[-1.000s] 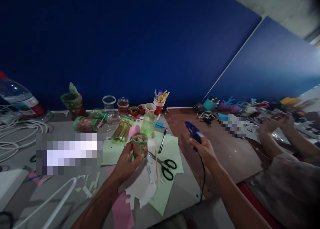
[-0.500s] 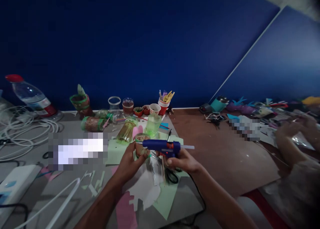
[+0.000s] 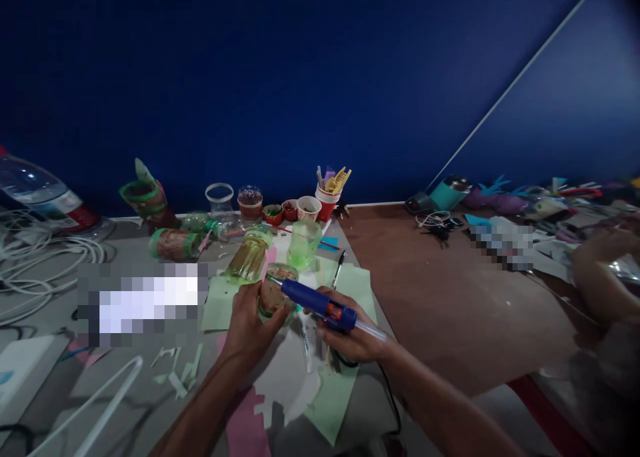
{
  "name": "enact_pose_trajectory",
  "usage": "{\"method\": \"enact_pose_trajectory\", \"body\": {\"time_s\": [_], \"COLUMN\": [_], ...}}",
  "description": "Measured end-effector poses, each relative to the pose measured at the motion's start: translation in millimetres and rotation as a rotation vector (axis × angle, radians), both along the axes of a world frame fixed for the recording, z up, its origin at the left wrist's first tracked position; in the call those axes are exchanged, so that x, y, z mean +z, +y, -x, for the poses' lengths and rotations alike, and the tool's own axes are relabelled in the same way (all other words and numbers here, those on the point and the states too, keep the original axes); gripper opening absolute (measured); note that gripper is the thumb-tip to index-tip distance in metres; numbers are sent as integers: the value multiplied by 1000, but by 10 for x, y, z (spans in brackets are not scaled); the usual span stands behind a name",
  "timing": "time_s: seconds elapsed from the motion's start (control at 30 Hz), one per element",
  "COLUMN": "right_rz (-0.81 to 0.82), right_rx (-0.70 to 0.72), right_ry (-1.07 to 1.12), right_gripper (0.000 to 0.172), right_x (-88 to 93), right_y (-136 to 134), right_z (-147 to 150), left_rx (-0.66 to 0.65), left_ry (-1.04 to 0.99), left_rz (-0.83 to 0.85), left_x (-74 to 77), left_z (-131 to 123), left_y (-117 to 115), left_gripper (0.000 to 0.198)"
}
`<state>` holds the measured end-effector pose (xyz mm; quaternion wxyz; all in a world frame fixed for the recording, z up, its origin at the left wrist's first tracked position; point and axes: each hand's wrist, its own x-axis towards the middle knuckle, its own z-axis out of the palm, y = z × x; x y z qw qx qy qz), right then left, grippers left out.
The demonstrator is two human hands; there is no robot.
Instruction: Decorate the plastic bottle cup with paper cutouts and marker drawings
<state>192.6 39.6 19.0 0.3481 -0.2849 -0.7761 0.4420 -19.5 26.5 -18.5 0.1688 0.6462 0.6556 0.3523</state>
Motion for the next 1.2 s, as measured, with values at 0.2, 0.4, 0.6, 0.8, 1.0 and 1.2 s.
{"method": "enact_pose_trajectory", "body": {"time_s": [0.2, 0.4, 0.6, 0.8, 1.0, 1.2], "right_rz": [-27, -97, -88, -96, -76, -95], "right_rx": [8, -11, -57, -74, -106, -118], "right_ry": [-44, -51, -108, -161, -203, -207], "right_gripper": [15, 11, 11, 12, 12, 12], "right_x": [-68, -36, -46, -71, -109, -159], "right_y": [-21, -31, -37, -29, -34, -47], "right_z": [39, 82, 81, 76, 90, 85], "left_rx": [33, 26, 56, 56, 52, 60], "left_ry": [20, 51, 95, 146, 181, 212], "left_rz": [22, -36, -89, -132, -153, -155], "left_x": [-7, -45, -55, -94, -102, -92], "left_z": [7, 2, 0, 12, 18, 28], "left_y": [17, 10, 10, 15, 10, 18], "left_gripper": [44, 43, 44, 45, 46, 47]}}
